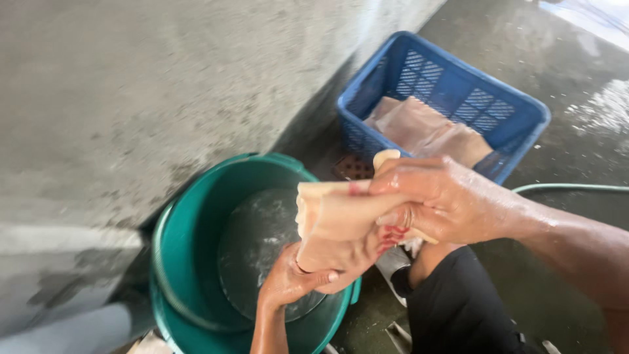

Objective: The person washes several flat, light-colored material pieces by hand in a green bucket filled with water. They repeatedly submerge, rub, and rinse each piece before placing it into a blue plastic basket nearby.

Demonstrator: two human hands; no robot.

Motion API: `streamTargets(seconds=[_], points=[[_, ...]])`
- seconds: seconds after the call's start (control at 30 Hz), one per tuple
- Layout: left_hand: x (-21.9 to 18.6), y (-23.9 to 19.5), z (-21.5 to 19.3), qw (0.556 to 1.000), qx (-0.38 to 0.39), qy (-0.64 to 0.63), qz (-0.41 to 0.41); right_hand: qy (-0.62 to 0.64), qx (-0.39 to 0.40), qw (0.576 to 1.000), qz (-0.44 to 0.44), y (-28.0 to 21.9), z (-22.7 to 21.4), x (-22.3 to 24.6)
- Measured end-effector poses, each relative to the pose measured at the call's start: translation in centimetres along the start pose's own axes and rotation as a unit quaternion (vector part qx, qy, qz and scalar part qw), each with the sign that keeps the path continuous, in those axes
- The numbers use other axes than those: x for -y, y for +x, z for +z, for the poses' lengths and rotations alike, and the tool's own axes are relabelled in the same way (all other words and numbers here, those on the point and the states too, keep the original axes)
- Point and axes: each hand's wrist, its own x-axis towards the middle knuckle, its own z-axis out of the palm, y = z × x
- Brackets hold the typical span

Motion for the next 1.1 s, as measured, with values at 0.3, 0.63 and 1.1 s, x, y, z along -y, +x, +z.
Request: streamTargets(seconds=[0.3,0.63,1.1], points=[[-5.9,18.9,6.9,0.993,0.04,0.1,0.047,-0.101,-0.206,0.973,-0.003,-5.1,-12.3,-6.5],[0.6,38.8,14.6,0.981,0.19,0.033,0.001,-0.186,-0.363,0.905,0.121,-11.5,-17.6,-20.7],[19.9,48.8,20.8,0.908,0.289,0.261,-0.154,-0.185,-0.195,0.816,0.512,-16.2,-13.7,-48.0]])
